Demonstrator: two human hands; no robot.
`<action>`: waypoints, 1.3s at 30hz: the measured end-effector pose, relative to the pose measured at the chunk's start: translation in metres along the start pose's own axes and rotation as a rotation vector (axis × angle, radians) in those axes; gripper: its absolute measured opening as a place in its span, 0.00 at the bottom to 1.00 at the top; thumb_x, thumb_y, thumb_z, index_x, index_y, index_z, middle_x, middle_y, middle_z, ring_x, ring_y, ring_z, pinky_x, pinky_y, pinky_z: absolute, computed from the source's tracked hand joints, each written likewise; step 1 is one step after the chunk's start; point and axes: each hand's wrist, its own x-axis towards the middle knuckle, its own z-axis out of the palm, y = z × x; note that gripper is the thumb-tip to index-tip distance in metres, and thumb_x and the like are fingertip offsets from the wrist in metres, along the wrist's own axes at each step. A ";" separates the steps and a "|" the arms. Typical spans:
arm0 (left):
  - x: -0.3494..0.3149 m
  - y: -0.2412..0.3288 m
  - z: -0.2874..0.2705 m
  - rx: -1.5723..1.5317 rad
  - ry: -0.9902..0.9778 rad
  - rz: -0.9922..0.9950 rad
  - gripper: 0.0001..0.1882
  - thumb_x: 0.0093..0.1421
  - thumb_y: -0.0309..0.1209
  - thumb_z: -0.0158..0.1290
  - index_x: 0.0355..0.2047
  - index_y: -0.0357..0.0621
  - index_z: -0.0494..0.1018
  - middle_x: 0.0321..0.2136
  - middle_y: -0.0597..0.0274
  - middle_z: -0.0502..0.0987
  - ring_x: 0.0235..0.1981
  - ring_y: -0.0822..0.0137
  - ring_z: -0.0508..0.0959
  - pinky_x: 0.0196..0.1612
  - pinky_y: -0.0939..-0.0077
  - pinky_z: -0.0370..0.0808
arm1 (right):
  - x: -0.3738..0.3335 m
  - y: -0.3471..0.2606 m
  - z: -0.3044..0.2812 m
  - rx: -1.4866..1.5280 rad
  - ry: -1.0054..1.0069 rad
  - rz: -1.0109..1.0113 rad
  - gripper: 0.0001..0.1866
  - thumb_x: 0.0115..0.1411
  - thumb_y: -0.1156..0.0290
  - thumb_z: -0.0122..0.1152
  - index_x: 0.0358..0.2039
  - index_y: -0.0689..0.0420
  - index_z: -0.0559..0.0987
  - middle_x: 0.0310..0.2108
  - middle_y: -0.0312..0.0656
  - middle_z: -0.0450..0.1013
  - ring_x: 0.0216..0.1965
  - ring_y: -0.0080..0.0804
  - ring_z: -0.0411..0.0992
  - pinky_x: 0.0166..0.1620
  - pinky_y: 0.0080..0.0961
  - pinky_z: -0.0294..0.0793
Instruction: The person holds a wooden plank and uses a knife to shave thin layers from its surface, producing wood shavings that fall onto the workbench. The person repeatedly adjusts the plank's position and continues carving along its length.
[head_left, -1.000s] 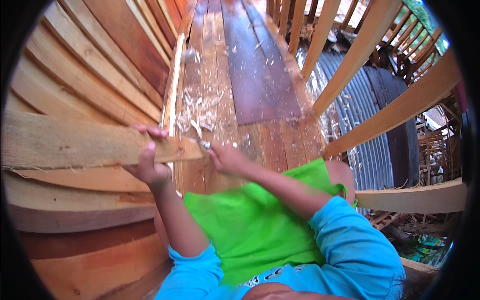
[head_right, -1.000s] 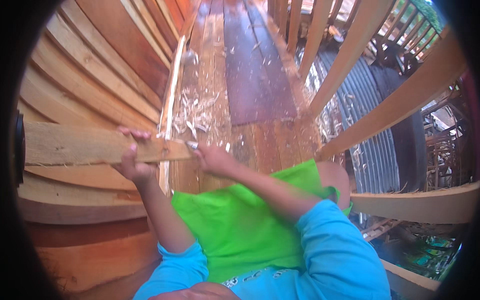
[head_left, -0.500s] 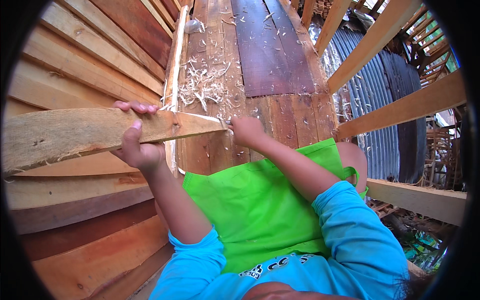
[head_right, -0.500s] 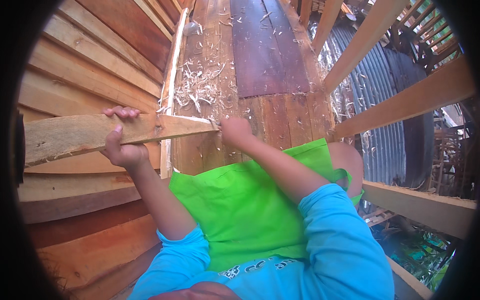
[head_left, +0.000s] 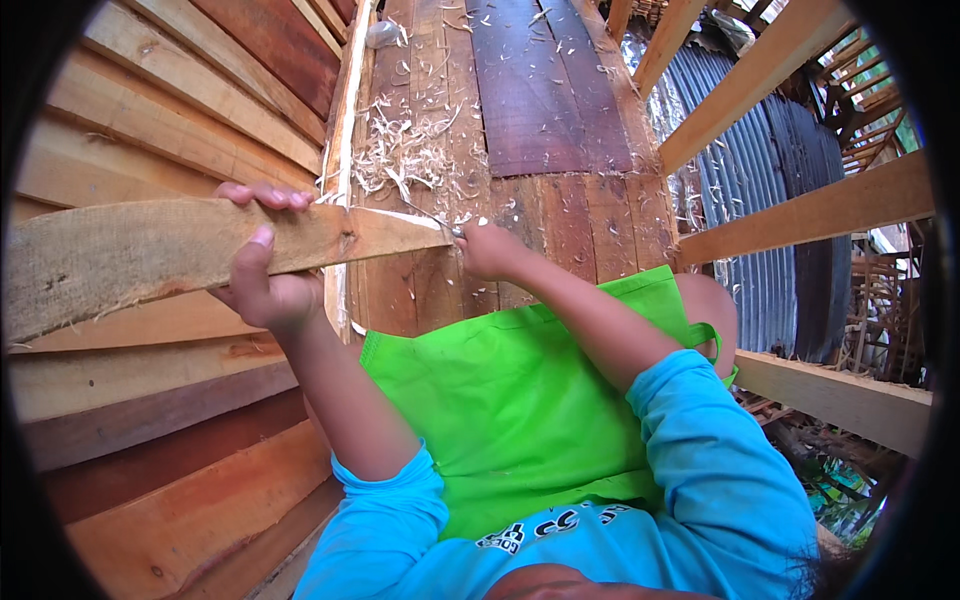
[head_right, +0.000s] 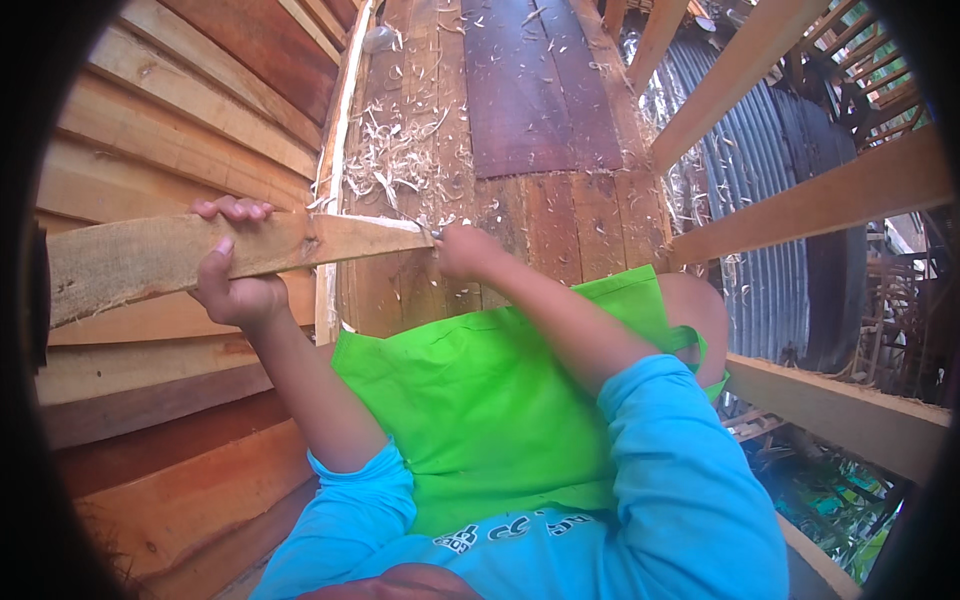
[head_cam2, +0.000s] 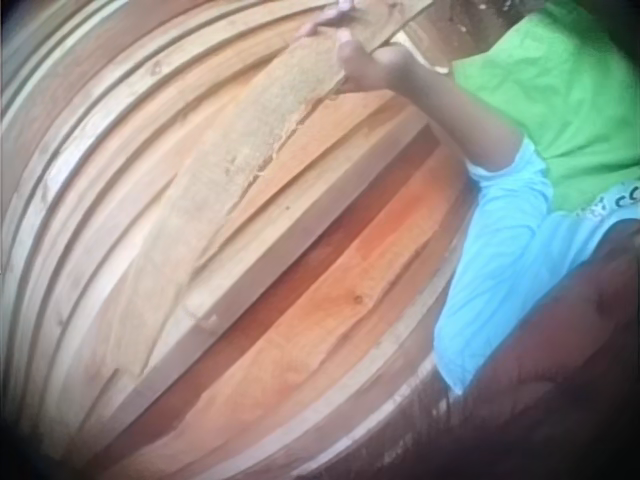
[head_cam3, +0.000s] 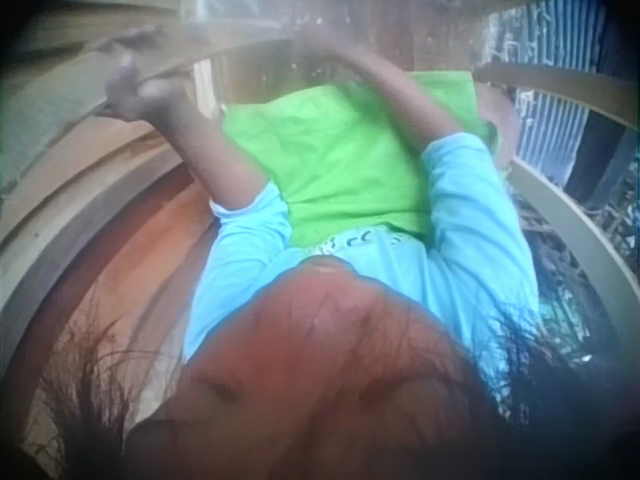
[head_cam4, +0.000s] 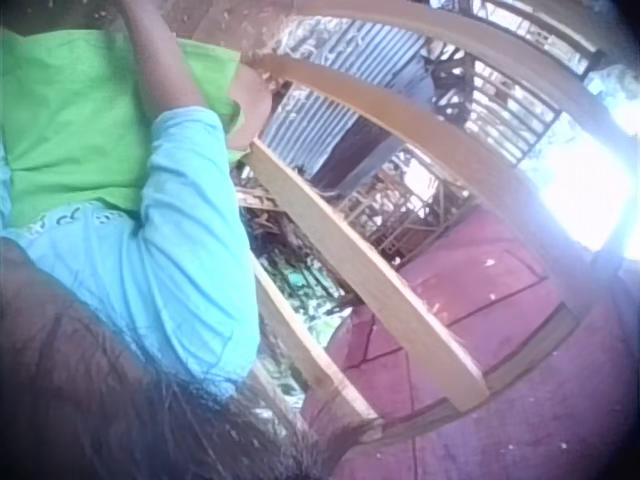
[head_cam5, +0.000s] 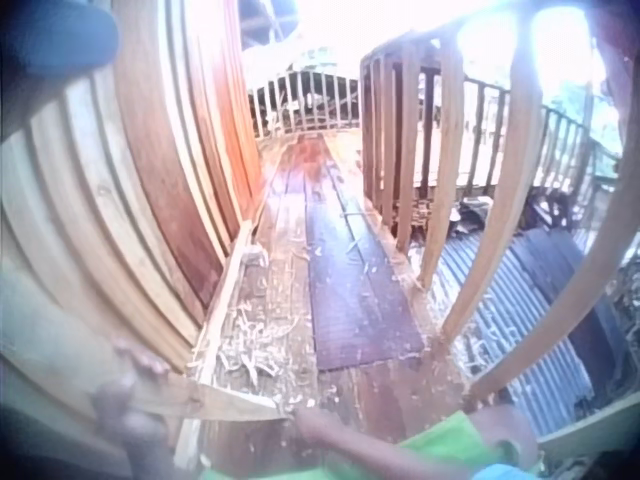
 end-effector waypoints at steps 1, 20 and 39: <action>0.001 0.002 -0.007 0.026 -0.006 -0.002 0.21 0.43 0.28 0.46 0.40 0.35 0.64 0.28 0.49 0.68 0.31 0.57 0.70 0.43 0.57 0.71 | -0.004 -0.018 -0.007 -0.018 -0.005 -0.010 0.15 0.62 0.61 0.47 0.36 0.62 0.74 0.32 0.57 0.75 0.37 0.55 0.74 0.42 0.49 0.72; -0.003 0.010 -0.021 -0.010 -0.108 -0.043 0.21 0.42 0.29 0.45 0.39 0.35 0.64 0.27 0.48 0.69 0.30 0.56 0.71 0.42 0.56 0.71 | 0.020 0.006 -0.011 -0.042 0.246 0.140 0.13 0.55 0.68 0.54 0.37 0.62 0.78 0.35 0.54 0.77 0.39 0.50 0.76 0.42 0.42 0.74; -0.001 0.028 -0.026 -0.114 -0.070 0.007 0.21 0.41 0.31 0.45 0.40 0.41 0.64 0.28 0.52 0.69 0.31 0.58 0.69 0.43 0.57 0.68 | 0.020 -0.008 -0.023 0.726 -0.027 0.250 0.27 0.64 0.45 0.46 0.17 0.54 0.67 0.13 0.29 0.57 0.11 0.18 0.50 0.14 0.23 0.48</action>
